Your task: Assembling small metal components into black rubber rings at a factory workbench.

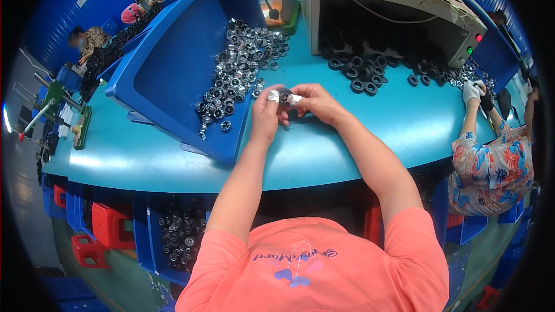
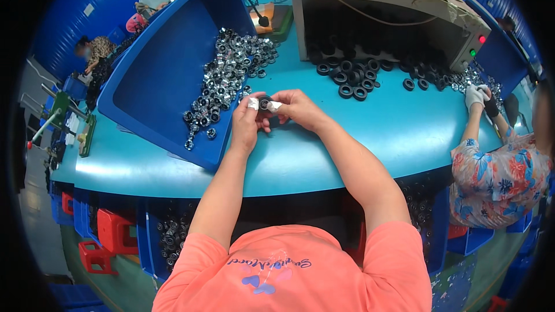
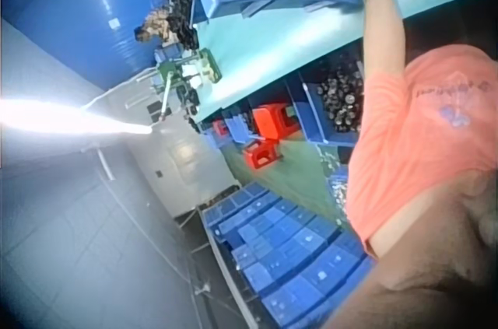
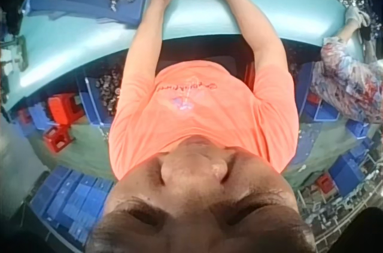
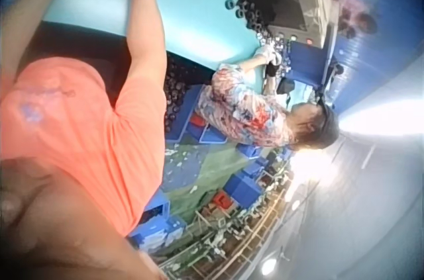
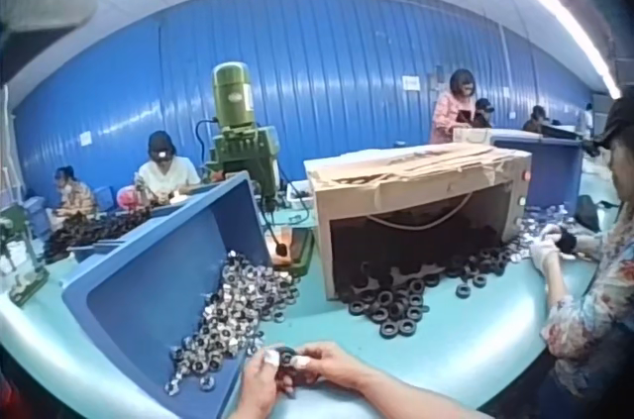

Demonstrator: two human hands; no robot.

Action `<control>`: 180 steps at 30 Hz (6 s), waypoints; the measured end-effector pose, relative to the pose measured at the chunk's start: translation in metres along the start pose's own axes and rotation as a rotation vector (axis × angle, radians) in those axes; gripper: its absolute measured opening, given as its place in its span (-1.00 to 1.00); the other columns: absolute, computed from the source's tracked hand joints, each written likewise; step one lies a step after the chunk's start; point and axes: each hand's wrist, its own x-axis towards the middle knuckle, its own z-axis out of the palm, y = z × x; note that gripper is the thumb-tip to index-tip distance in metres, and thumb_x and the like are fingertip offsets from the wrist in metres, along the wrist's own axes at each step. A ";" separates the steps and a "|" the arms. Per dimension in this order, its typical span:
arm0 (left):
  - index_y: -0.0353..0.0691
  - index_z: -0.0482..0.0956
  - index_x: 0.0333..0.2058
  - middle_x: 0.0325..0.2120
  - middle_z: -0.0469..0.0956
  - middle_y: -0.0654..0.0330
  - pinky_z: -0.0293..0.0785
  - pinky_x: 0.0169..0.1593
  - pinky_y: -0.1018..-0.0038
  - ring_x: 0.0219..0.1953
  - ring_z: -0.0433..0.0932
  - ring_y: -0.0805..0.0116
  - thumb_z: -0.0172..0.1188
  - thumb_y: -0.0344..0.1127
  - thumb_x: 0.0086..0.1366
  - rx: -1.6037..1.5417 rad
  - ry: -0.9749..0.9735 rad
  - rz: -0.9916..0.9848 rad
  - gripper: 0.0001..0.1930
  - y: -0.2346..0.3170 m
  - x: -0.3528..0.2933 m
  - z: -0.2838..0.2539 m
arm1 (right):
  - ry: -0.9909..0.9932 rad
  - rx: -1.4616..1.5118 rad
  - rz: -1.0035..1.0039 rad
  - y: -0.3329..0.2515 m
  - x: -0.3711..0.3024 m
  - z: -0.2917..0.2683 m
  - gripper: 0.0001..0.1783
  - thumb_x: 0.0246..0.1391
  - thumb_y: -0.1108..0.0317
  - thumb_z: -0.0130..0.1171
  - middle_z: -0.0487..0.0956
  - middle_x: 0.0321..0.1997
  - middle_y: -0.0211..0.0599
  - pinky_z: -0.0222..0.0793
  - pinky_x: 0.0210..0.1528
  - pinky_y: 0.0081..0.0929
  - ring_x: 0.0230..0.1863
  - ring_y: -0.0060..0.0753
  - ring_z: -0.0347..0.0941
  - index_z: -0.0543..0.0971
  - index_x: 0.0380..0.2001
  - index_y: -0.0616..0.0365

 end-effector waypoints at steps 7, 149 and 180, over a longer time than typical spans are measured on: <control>-0.26 0.51 0.08 -0.39 0.61 0.17 0.44 -0.55 0.58 -0.58 0.44 0.56 -0.10 -0.13 0.55 0.102 -0.075 0.014 -0.62 -0.003 0.004 -0.010 | -0.031 0.069 0.044 0.000 0.001 0.001 -0.74 0.23 0.25 0.23 0.55 -0.38 -0.47 0.44 -0.33 -0.60 -0.41 -0.65 0.42 0.61 -0.14 0.22; -0.12 0.37 0.23 -0.34 0.58 0.15 0.31 -0.52 0.50 -0.51 0.42 0.42 -0.33 0.04 0.55 -0.634 -0.070 -0.198 -0.48 0.010 0.003 -0.017 | 0.207 -0.479 -0.223 0.027 0.063 0.029 -0.63 0.09 0.44 0.20 0.59 -0.13 -0.27 0.50 -0.10 -0.44 -0.20 -0.36 0.56 0.60 0.01 0.11; -0.35 0.37 0.25 -0.01 0.55 0.11 0.60 -0.04 0.47 -0.01 0.56 0.40 0.16 -0.56 0.32 -0.107 -0.098 0.161 -0.48 0.010 0.000 0.002 | 0.136 0.446 0.016 -0.011 0.006 0.004 -0.57 0.12 0.49 0.29 0.59 0.01 -0.26 0.49 0.01 -0.49 -0.01 -0.49 0.53 0.54 0.08 0.23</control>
